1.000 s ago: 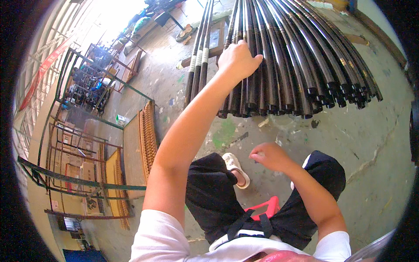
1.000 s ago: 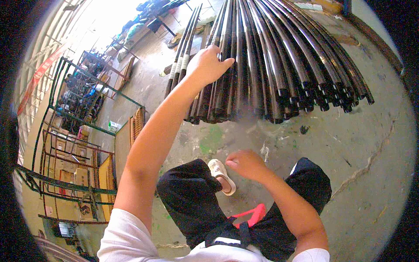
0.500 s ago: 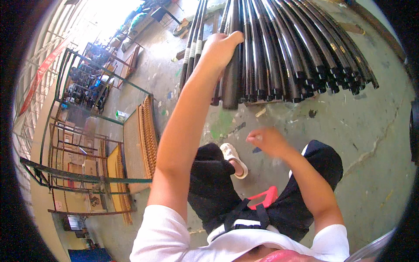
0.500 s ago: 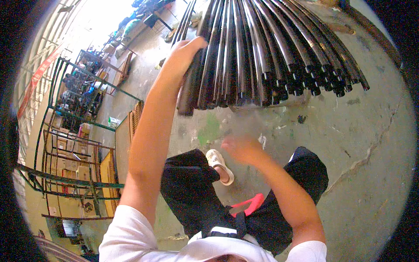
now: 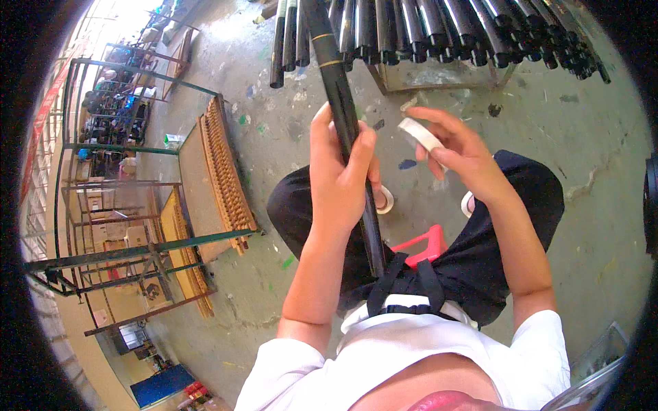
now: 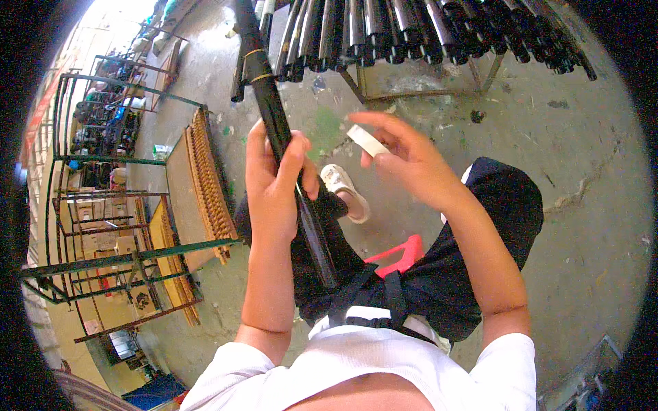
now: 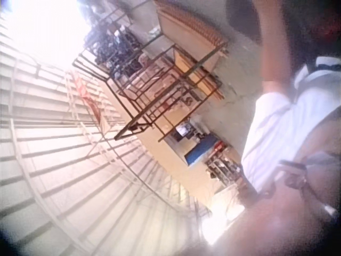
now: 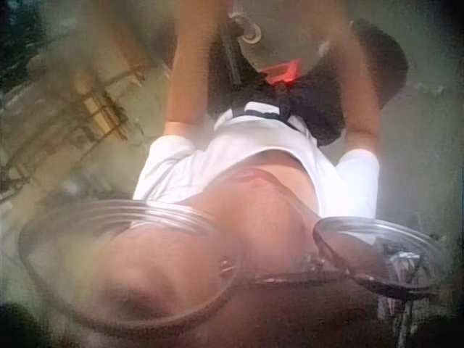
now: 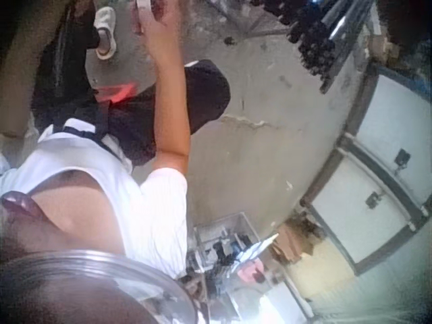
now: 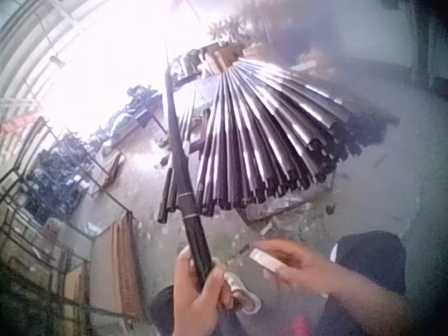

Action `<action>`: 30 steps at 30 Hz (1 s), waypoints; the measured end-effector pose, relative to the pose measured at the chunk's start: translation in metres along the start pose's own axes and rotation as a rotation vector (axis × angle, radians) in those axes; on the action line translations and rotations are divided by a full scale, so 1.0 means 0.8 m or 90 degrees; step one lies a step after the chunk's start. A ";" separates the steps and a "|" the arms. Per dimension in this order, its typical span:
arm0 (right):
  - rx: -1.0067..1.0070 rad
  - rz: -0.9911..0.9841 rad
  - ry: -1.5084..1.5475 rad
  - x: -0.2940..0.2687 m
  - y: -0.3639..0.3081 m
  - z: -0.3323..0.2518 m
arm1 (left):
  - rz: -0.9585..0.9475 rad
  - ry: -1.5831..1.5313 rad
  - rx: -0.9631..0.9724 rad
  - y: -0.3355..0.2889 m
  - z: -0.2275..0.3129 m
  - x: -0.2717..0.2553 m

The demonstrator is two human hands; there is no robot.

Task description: The person picks up several black tubes one by one and wraps white tape around one end of each tube before placing them back on a stack. They also adjust a black tool belt around their waist between handling the tubes.

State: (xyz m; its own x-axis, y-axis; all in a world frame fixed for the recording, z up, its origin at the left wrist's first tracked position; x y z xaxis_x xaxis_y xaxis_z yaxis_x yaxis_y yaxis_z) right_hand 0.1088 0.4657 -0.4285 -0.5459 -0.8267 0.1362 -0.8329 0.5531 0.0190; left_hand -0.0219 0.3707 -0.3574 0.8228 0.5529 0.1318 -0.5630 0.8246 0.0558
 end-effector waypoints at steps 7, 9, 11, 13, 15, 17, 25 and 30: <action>-0.034 0.068 0.053 0.036 -0.054 -0.050 | -0.070 0.138 0.229 -0.051 0.038 -0.017; -0.041 0.073 -0.003 0.041 -0.063 -0.050 | -0.098 0.193 0.245 -0.059 0.029 -0.022; -0.021 0.057 0.005 0.052 -0.069 -0.058 | -0.109 0.193 0.242 -0.062 0.022 -0.023; 0.002 0.058 0.026 0.061 -0.073 -0.067 | -0.125 0.183 0.222 -0.064 0.017 -0.019; -0.042 0.043 -0.078 0.063 -0.076 -0.066 | -0.129 0.199 0.229 -0.065 -0.004 -0.031; -0.056 0.042 -0.132 0.066 -0.078 -0.068 | -0.161 0.241 0.269 -0.062 -0.014 -0.043; -0.003 0.064 -0.236 0.074 -0.075 -0.059 | -0.128 0.023 0.195 -0.087 0.004 -0.026; -0.018 0.147 -0.218 0.069 -0.078 -0.066 | -0.092 -0.182 0.048 -0.110 -0.026 -0.043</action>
State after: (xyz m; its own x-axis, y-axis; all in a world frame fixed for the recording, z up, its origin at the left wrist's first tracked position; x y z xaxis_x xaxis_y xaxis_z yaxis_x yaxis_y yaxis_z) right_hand 0.1353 0.3911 -0.3700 -0.7206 -0.6645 -0.1981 -0.6849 0.7266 0.0541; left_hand 0.0014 0.2818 -0.3877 0.8452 0.3667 0.3888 -0.4556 0.8747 0.1654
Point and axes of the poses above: each hand's wrist, its own y-axis towards the middle knuckle, its own x-axis out of the palm, z = x × y, the point moved 5 cm from there along y, towards the middle knuckle, and after that the axes turned 8 degrees about -y, right-handed, at the moved point
